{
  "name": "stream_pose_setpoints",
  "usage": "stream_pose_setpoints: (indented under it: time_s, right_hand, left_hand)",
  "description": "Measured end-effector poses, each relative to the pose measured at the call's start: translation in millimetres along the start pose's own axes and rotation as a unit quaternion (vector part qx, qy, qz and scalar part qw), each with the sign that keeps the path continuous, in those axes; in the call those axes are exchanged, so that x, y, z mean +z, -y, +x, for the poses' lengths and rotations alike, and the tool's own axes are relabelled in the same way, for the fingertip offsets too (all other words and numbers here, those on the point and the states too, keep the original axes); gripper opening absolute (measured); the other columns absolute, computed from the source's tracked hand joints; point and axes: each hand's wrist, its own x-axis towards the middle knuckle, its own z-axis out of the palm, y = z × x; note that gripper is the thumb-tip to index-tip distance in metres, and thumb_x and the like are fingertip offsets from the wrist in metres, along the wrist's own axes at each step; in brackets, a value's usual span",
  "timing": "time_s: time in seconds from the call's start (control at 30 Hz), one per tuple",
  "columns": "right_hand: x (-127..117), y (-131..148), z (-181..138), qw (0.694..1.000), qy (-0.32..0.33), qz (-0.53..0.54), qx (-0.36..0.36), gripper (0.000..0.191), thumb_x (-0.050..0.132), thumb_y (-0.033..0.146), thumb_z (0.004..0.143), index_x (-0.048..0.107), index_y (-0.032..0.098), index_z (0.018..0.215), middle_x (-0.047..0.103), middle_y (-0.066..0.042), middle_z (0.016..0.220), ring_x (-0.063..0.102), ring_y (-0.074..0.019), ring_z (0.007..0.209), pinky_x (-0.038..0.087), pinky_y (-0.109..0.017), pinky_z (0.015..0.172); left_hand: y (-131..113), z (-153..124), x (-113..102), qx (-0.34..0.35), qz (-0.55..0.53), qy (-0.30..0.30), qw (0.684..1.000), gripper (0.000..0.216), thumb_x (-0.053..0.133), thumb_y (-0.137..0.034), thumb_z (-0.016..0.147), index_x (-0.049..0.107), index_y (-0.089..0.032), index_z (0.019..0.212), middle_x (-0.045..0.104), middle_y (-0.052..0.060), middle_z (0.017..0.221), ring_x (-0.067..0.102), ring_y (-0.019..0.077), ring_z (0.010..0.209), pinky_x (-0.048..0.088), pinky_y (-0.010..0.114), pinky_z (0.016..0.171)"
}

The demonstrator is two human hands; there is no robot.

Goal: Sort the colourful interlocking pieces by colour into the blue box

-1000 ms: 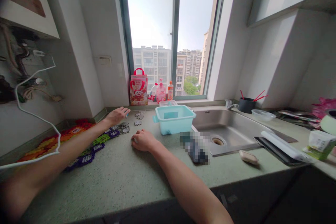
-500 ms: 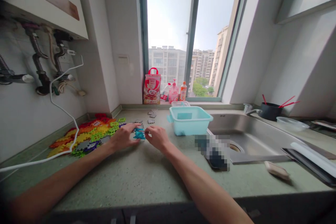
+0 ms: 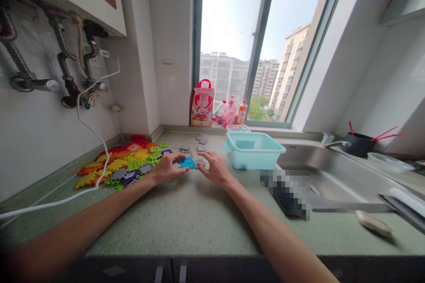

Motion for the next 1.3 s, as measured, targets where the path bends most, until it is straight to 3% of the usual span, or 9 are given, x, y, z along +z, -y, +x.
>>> stream_pose_setpoints:
  time_s: [0.17,0.33,0.43,0.57,0.93,1.13,1.3]
  right_hand:
    - [2.2,8.0,-1.7,0.996,0.083,0.032,0.001,0.018,0.076,0.037,0.090,0.077,0.023,0.101,0.074,-0.003,0.094,0.066,-0.0169,0.079,0.051,-0.029,0.078]
    - [15.6,2.9,-5.3,0.989,0.130,0.071,0.006,0.013,0.078,0.028,0.088,0.078,0.023,0.099,0.072,-0.001,0.088,0.062,-0.0142,0.073,0.048,-0.026,0.073]
    - [19.6,0.4,-6.5,0.984,0.137,0.110,0.027,0.014,0.079,0.026,0.085,0.076,0.021,0.098,0.070,0.000,0.081,0.061,-0.0135,0.069,0.047,-0.024,0.067]
    - [18.9,-0.6,-7.2,0.980,0.136,0.138,0.042,0.013,0.079,0.024,0.084,0.075,0.020,0.096,0.071,0.001,0.080,0.060,-0.0131,0.069,0.045,-0.023,0.065]
    - [22.3,2.2,-8.5,0.989,0.103,0.096,0.045,0.007,0.074,0.014,0.084,0.073,0.020,0.089,0.071,0.000,0.084,0.059,-0.0134,0.070,0.044,-0.024,0.068]
    - [20.4,5.7,-6.1,0.988,0.106,0.090,0.065,0.011,0.074,0.012,0.082,0.072,0.021,0.088,0.071,0.000,0.084,0.060,-0.0142,0.072,0.043,-0.025,0.069]
    - [19.5,8.2,-4.0,0.987,0.110,0.081,0.080,0.010,0.075,0.012,0.082,0.072,0.021,0.087,0.072,0.000,0.084,0.061,-0.0147,0.072,0.043,-0.025,0.069]
  left_hand:
    - [1.2,-3.2,6.2,0.020,0.057,0.052,0.997,0.048,0.083,-0.055,0.074,0.076,-0.025,0.110,0.077,0.004,0.103,0.071,0.0238,0.095,0.053,0.031,0.086]
    - [-4.8,-2.9,-2.2,0.045,0.080,0.107,0.990,0.047,0.080,-0.060,0.077,0.079,-0.025,0.108,0.078,0.003,0.093,0.071,0.0229,0.087,0.050,0.029,0.078]
    - [-5.7,-0.7,-6.9,0.034,0.061,0.118,0.991,0.031,0.066,-0.045,0.091,0.081,-0.025,0.110,0.080,0.002,0.093,0.072,0.0199,0.086,0.049,0.027,0.078]
    - [2.6,1.7,-4.3,0.018,0.035,0.110,0.993,0.029,0.062,-0.025,0.087,0.083,-0.023,0.107,0.081,0.002,0.092,0.072,0.0166,0.080,0.049,0.024,0.074]
    - [14.4,8.4,1.2,-0.066,-0.030,0.129,0.989,0.027,0.067,-0.028,0.085,0.085,-0.023,0.104,0.083,0.002,0.093,0.073,0.0194,0.080,0.051,0.025,0.071]
    - [12.5,8.9,1.6,-0.027,0.035,0.117,0.992,0.041,0.066,-0.020,0.086,0.078,-0.029,0.124,0.082,0.000,0.102,0.075,0.0171,0.081,0.054,0.024,0.078]
    - [5.4,6.1,1.3,0.011,0.075,0.108,0.991,0.042,0.066,-0.016,0.086,0.079,-0.031,0.123,0.083,-0.001,0.100,0.076,0.0163,0.080,0.055,0.024,0.086]
